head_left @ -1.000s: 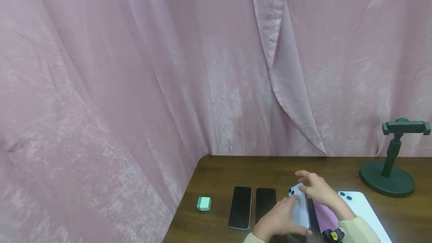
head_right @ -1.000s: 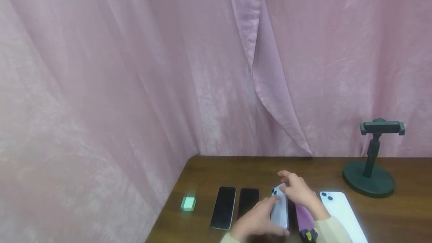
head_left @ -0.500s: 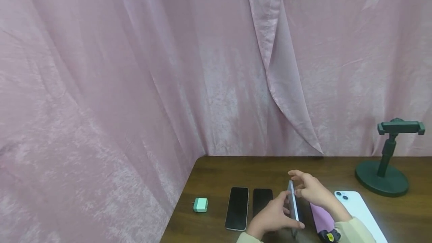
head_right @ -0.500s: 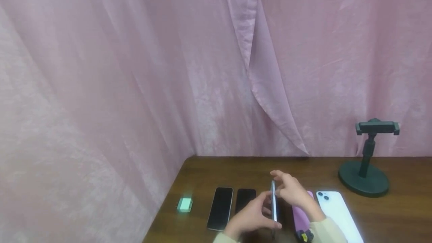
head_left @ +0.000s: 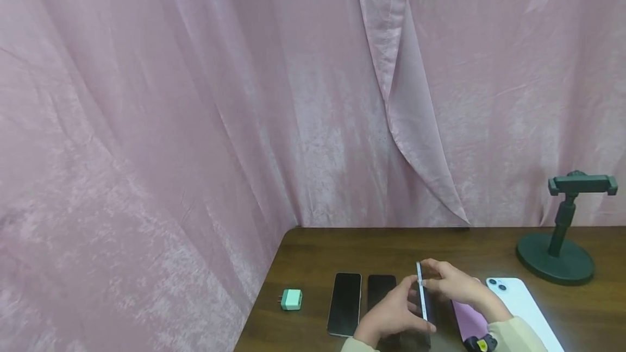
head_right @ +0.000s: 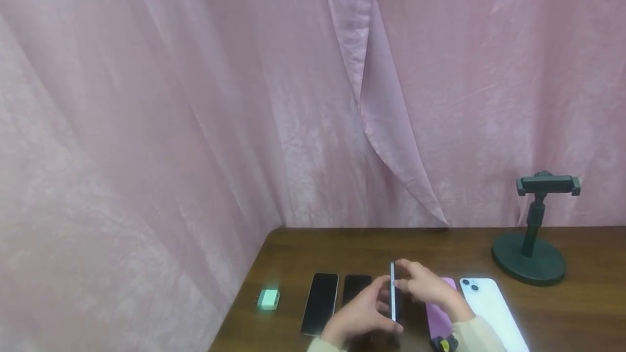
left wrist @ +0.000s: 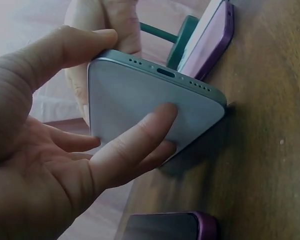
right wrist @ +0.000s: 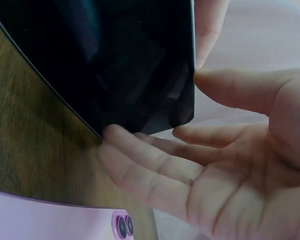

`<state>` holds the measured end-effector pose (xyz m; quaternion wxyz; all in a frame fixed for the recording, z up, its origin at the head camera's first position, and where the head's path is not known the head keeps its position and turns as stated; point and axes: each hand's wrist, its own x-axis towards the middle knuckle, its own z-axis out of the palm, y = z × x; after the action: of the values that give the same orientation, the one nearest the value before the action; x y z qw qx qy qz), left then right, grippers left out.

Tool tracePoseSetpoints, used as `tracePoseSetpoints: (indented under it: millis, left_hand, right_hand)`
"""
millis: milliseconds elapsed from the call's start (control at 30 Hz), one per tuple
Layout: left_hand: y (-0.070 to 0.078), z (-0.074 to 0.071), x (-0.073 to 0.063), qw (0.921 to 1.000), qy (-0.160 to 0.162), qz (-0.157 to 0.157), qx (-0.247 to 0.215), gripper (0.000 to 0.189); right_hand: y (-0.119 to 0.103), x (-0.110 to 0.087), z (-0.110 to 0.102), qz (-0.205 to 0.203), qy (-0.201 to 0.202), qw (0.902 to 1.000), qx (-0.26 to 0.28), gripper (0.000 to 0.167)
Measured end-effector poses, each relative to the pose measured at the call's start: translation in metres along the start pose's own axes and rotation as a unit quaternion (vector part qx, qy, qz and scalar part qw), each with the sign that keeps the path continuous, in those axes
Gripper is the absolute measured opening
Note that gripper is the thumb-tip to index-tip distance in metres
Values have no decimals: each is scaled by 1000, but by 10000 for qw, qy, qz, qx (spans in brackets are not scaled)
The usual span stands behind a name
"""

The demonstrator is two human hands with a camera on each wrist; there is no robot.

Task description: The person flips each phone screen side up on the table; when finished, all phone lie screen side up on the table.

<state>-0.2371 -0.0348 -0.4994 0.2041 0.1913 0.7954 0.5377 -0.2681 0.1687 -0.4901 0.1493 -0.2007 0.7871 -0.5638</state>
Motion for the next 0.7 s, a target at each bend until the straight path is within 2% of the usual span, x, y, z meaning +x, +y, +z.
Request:
tracePoseSetpoints:
  millis: [167,333,500,700]
  left_hand:
    - [2,1,-1,9995,-113,86,-272,92]
    - [3,2,1,9999,-6,124,-74,92]
    - [4,0,2,9995,179,151,207,91]
    - [6,-1,3,9994,194,163,218,87]
  right_hand:
    - [0,-2,4,465,119,9988,135,60]
    - [-2,-3,6,620,216,9978,30,62]
    - [-5,-1,8,666,394,9966,-266,63]
    - [-4,1,12,790,780,9911,-741,63]
